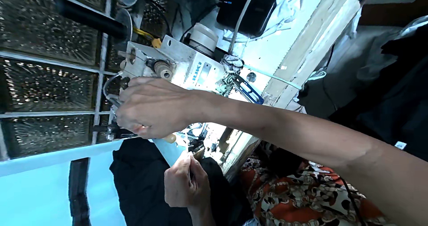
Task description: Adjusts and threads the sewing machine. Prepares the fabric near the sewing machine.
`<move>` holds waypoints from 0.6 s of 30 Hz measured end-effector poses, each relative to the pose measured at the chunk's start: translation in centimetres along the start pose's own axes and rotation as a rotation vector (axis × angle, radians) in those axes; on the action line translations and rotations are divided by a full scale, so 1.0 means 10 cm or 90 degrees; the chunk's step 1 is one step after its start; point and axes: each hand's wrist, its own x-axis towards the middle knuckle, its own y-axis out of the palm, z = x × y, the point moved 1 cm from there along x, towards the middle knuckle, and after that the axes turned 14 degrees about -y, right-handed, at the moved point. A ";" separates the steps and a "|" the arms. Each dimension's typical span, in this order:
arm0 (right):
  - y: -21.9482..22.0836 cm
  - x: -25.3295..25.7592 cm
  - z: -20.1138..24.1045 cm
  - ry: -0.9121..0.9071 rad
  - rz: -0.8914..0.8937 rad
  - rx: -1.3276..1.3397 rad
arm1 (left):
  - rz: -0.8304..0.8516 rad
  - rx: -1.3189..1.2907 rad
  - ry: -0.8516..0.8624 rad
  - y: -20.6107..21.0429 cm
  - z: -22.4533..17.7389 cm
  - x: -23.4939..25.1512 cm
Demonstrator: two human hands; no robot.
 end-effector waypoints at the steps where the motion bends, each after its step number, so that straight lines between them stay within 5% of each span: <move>1: 0.00 0.00 0.00 0.000 0.000 0.001 | 0.002 0.000 0.003 0.00 0.01 0.00; 18: 0.01 0.01 -0.03 0.000 0.023 -0.002 | 0.056 0.105 -0.154 0.11 -0.09 0.23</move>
